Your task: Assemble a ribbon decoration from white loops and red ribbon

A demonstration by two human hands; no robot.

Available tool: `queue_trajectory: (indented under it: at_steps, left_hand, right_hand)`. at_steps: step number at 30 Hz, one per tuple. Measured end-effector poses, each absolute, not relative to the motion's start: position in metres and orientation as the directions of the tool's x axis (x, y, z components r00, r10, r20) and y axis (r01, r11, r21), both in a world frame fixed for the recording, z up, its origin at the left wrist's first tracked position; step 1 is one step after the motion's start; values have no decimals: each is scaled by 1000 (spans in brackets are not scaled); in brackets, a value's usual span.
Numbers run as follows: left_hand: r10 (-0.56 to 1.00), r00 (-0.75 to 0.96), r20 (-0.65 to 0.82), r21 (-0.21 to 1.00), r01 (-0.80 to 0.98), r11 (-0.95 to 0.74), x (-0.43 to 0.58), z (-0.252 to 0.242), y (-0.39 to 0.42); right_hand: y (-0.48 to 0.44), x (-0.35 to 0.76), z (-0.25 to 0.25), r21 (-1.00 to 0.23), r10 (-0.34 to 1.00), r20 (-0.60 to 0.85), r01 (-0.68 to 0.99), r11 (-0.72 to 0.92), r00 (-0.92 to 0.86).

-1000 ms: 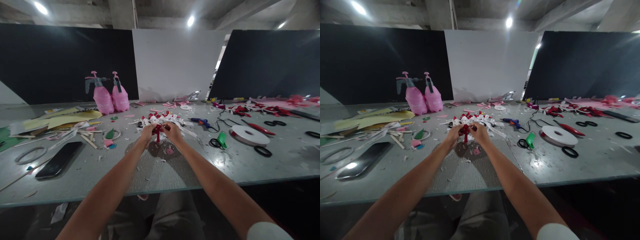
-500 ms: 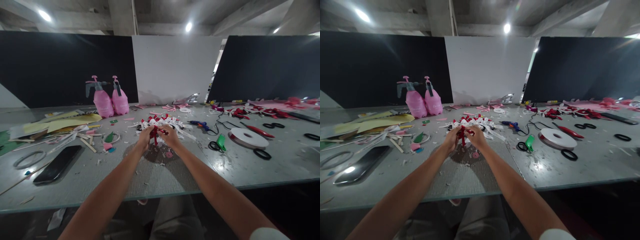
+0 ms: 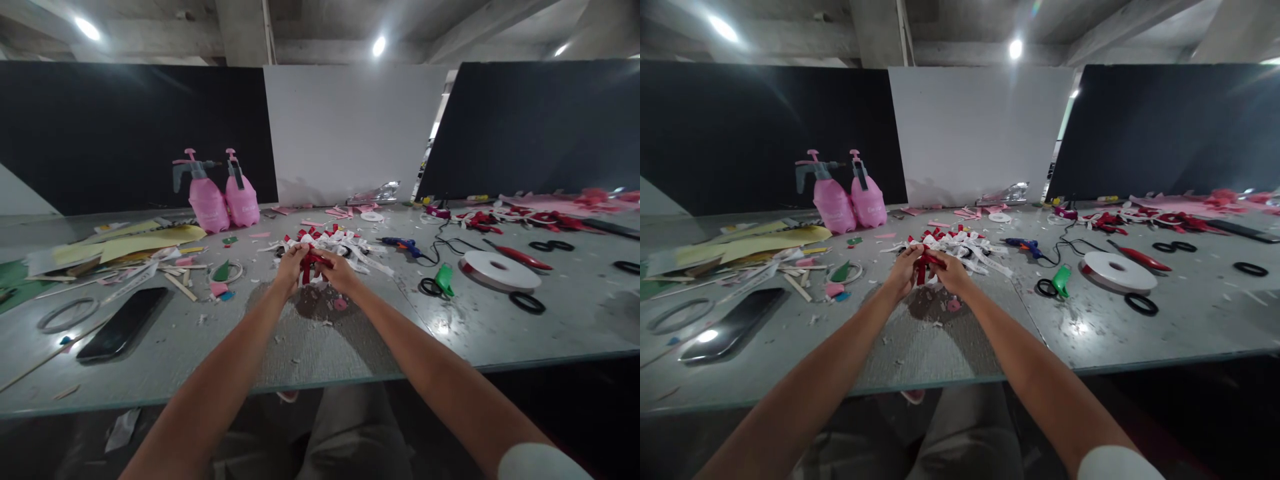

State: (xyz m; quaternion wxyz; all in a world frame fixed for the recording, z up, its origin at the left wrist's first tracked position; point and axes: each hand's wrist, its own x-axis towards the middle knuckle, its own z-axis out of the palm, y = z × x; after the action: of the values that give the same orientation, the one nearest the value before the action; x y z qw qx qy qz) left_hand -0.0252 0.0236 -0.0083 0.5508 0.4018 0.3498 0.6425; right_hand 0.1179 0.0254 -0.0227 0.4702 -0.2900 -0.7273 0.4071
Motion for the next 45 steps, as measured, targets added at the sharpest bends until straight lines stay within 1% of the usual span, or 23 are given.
queue_trajectory:
  at_steps: [4, 7, 9, 11, 14, 21, 24, 28, 31, 33, 35, 38, 40, 42, 45]
  left_hand:
    - [988, -95, 122, 885, -440, -152, -26, -6, 24]
    - [991, -58, 118, 877, -463, -131, -27, -5, 23]
    - [992, -34, 125, 878, -462, -127, -27, -5, 23]
    - [991, -27, 130, 887, -443, -129, -27, -4, 23]
    - [991, -19, 135, 898, -421, -131, -27, -3, 22]
    - [988, 10, 151, 908, -396, -135, -26, 1, 19]
    - [986, 57, 156, 921, -368, -125, -28, 2, 18]
    - [966, 168, 197, 938, -321, -135, -30, 0, 19]
    - [954, 230, 190, 957, -260, -128, -31, 0, 18]
    - [955, 245, 168, 965, -239, -108, -31, 0, 17]
    - [962, 227, 152, 959, -267, -89, -31, 1, 15]
    - [978, 160, 131, 942, -327, -73, -33, 3, 13]
    - [984, 117, 132, 944, -317, -89, -34, 4, 14]
    - [983, 71, 168, 944, -298, -140, -36, 6, 15]
    - [971, 38, 237, 938, -270, -218, -37, 8, 16]
  right_hand:
    - [20, 118, -18, -879, 810, 428, 25, 477, -402]
    - [16, 118, -15, -868, 804, 416, 80, 491, -425]
    - [15, 118, -15, -817, 781, 458, 146, 558, -425]
    - [17, 120, -17, -736, 742, 522, 216, 641, -421]
    - [22, 122, -22, -655, 703, 561, 286, 700, -438]
    - [24, 124, -22, -656, 683, 540, 262, 708, -492]
    - [20, 124, -17, -713, 695, 523, 194, 674, -493]
    - [20, 124, -13, -856, 744, 431, 30, 516, -510]
    - [24, 124, -13, -894, 782, 371, 34, 446, -502]
    - [26, 123, -12, -907, 799, 355, 27, 419, -486]
    - [27, 123, -10, -925, 826, 358, -48, 376, -434]
    - [26, 124, -6, -928, 877, 363, -208, 309, -315]
    - [25, 126, -3, -918, 894, 362, -266, 293, -265]
    - [24, 127, -1, -911, 897, 374, -277, 306, -237]
    - [24, 125, -2, -909, 892, 395, -236, 345, -218]
